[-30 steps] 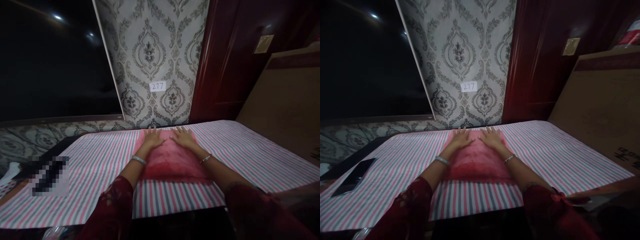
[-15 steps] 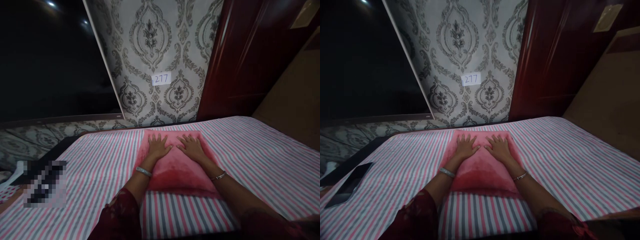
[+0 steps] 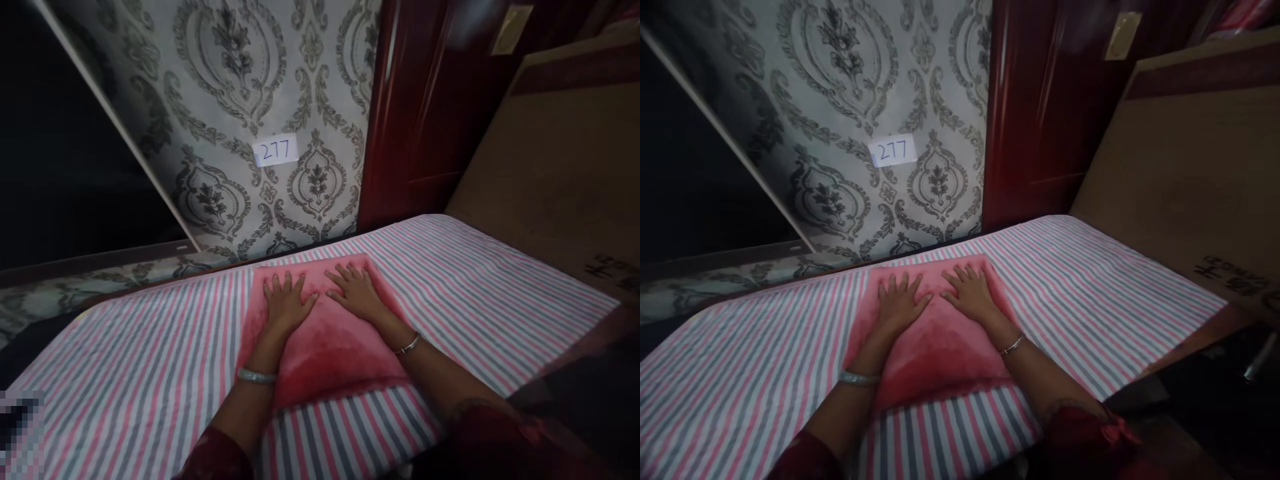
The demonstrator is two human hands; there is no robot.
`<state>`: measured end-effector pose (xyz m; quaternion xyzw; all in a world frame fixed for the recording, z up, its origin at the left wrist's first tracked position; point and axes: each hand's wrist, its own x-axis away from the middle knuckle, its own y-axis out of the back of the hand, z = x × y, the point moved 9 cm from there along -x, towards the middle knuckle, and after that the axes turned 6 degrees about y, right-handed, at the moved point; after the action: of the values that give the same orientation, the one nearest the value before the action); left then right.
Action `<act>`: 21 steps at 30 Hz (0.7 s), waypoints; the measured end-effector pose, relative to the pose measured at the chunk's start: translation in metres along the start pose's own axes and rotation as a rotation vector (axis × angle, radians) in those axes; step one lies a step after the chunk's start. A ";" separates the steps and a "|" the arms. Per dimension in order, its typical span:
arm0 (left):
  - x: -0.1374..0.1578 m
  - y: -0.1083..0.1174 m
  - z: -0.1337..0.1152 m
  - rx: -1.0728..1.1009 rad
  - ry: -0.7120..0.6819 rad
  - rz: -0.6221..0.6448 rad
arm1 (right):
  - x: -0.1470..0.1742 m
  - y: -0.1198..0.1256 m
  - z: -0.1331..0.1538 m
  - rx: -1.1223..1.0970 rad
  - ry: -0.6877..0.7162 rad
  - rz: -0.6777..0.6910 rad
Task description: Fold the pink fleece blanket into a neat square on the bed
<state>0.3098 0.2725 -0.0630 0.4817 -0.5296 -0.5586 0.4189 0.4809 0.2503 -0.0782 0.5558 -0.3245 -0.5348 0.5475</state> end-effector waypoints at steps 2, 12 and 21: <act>-0.001 0.000 0.000 -0.017 0.003 0.001 | 0.000 0.001 0.000 -0.010 -0.001 0.005; -0.003 -0.001 0.003 -0.042 0.017 -0.028 | 0.000 0.001 -0.002 -0.097 -0.029 0.014; 0.000 -0.003 0.006 -0.026 0.019 -0.021 | 0.003 -0.002 0.000 -0.131 0.002 0.044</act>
<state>0.3039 0.2738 -0.0658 0.4872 -0.5132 -0.5652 0.4241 0.4815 0.2475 -0.0806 0.5121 -0.3004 -0.5423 0.5945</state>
